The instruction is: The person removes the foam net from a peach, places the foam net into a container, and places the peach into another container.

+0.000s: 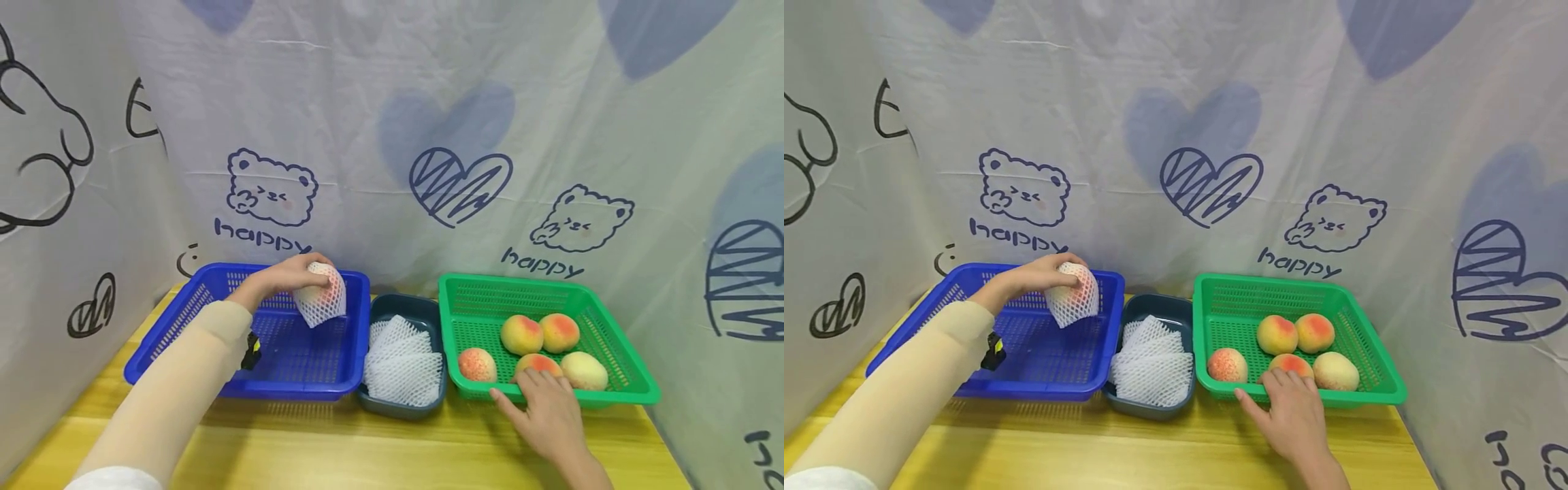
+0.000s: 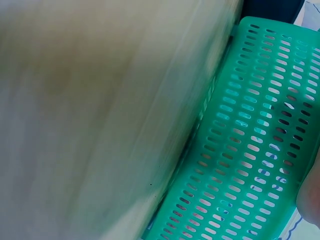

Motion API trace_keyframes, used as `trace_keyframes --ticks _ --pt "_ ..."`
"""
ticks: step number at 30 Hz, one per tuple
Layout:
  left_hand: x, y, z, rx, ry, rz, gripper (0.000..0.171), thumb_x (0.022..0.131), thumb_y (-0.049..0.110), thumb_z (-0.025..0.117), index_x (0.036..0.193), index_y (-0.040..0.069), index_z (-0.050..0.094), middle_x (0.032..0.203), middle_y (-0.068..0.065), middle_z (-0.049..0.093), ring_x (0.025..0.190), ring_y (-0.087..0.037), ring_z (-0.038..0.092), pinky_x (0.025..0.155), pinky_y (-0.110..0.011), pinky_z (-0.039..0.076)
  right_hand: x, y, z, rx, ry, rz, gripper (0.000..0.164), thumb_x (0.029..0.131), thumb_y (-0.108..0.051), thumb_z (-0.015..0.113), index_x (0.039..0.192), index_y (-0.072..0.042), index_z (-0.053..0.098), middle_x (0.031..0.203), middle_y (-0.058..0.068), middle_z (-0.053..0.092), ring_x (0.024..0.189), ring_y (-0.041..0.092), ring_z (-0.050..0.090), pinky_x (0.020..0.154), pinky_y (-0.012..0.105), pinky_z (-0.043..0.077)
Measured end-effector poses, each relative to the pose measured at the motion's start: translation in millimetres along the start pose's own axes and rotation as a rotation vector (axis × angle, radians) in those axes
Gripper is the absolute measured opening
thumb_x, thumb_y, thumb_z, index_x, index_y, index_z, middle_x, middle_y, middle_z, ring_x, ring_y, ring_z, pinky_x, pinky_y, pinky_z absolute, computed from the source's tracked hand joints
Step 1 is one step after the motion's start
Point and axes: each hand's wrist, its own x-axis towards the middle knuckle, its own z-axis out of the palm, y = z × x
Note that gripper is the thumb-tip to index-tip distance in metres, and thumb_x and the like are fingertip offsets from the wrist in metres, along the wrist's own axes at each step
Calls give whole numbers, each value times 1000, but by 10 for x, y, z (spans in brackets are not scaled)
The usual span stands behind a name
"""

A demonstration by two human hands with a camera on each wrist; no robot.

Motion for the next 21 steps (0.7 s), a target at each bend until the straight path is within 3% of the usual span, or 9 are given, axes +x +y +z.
trace_keyframes --ticks 4,12,21 --pt "-98 102 -77 -53 17 33 56 95 24 67 143 2 49 125 -23 57 94 -26 63 76 -35 57 18 -3 9 10 -4 4 38 96 -53 67 94 -15 69 91 -2 67 88 23 63 75 39 41" --pt "-293 321 -159 -17 100 120 54 92 21 69 141 6 52 128 -22 58 107 -33 61 85 -40 56 30 9 6 22 7 6 37 95 -53 68 92 -16 68 88 -3 66 86 23 62 71 37 39" --pt "-572 597 -98 4 187 205 57 89 21 74 139 7 52 127 -21 60 108 -34 61 86 -41 56 8 5 11 20 9 9 37 95 -53 68 92 -16 67 89 -2 67 87 22 64 74 38 40"
